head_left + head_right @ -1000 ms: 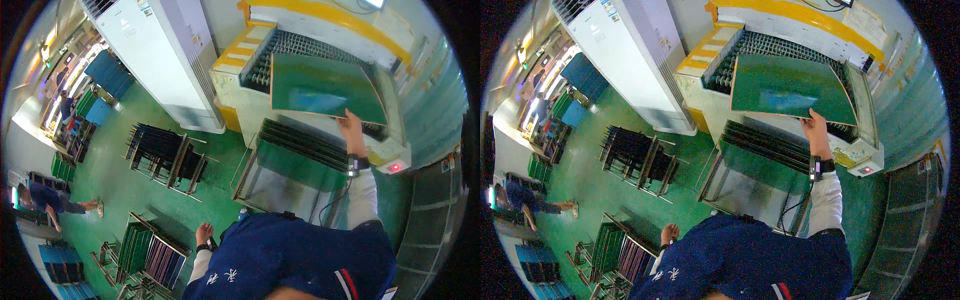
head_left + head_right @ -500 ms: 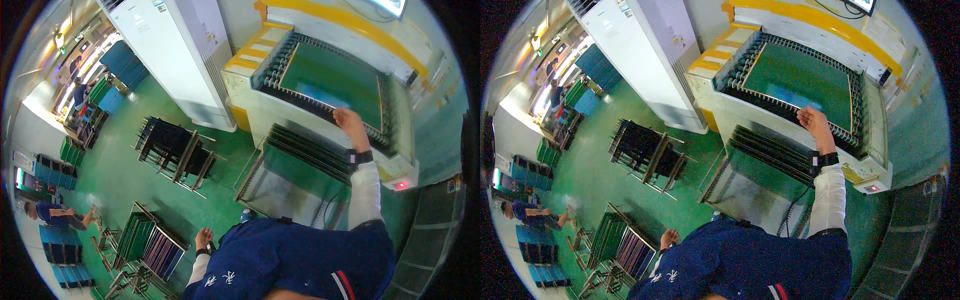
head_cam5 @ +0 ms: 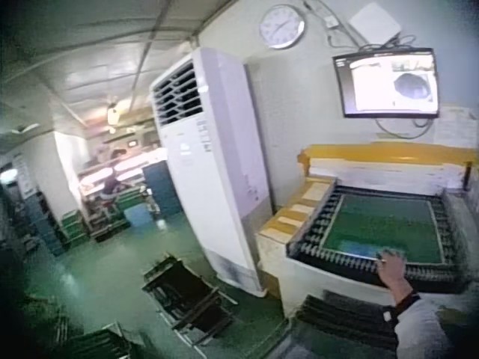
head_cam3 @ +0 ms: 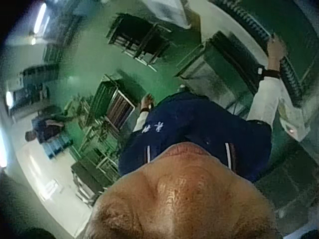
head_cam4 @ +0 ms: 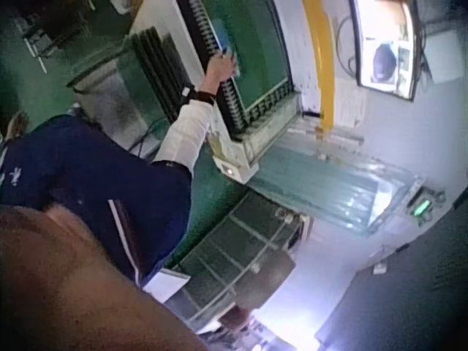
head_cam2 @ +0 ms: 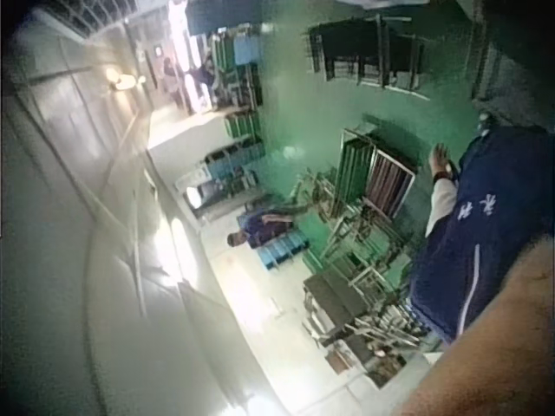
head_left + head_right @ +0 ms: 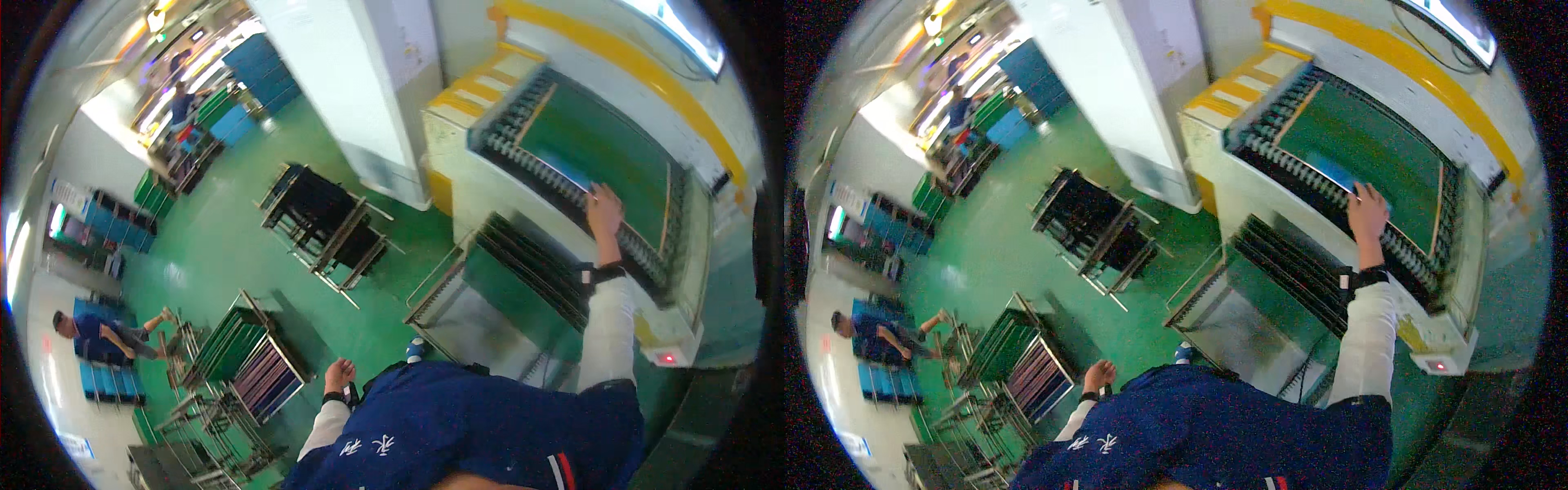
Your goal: Insert sheets of material into a processing machine and then organize them on a rack.
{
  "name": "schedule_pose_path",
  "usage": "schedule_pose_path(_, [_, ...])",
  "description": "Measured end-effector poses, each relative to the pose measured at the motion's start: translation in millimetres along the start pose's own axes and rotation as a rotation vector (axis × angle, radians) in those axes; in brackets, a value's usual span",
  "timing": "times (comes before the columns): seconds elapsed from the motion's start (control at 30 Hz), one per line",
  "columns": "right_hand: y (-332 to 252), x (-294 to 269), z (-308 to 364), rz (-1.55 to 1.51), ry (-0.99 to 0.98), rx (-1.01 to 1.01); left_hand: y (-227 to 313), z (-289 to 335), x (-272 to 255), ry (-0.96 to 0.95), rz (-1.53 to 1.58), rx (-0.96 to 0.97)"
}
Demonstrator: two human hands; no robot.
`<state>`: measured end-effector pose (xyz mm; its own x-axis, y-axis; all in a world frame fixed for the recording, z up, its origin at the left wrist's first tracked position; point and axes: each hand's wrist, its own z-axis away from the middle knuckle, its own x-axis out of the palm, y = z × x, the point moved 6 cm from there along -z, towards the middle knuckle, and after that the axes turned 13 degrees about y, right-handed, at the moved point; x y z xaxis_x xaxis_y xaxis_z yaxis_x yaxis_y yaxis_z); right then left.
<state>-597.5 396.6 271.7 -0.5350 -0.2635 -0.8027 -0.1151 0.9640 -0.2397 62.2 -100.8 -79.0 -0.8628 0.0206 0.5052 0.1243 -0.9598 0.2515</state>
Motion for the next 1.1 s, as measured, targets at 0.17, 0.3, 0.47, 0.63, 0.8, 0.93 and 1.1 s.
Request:
schedule_pose_path(0.17, [2.0,4.4,-19.6,0.04,-0.013,-0.037,-4.3,3.9,-14.5,0.251,-0.091,0.132])
schedule_pose_path(0.3, [10.2,13.9,-32.7,0.117,-0.03,0.016,-5.4,12.5,-15.1,0.325,-0.008,0.122])
schedule_pose_path(0.47, [5.9,10.1,-44.9,0.139,-0.082,0.044,-12.2,17.6,-23.7,0.238,0.04,0.104])
schedule_pose_path(0.63, [6.9,6.0,-46.8,0.158,-0.128,-0.01,-24.3,29.1,-32.9,0.409,0.039,0.138])
schedule_pose_path(0.8, [75.6,61.9,-60.3,0.294,-0.063,-0.262,-15.5,26.6,-21.3,0.432,0.018,0.115])
schedule_pose_path(0.93, [24.5,20.7,-35.4,0.056,0.114,-0.287,-15.6,-3.8,-29.7,0.152,0.122,-0.031])
schedule_pose_path(1.1, [-29.2,-25.9,18.6,-0.349,-0.005,-0.128,5.1,-39.0,-26.4,0.29,-0.117,0.084])
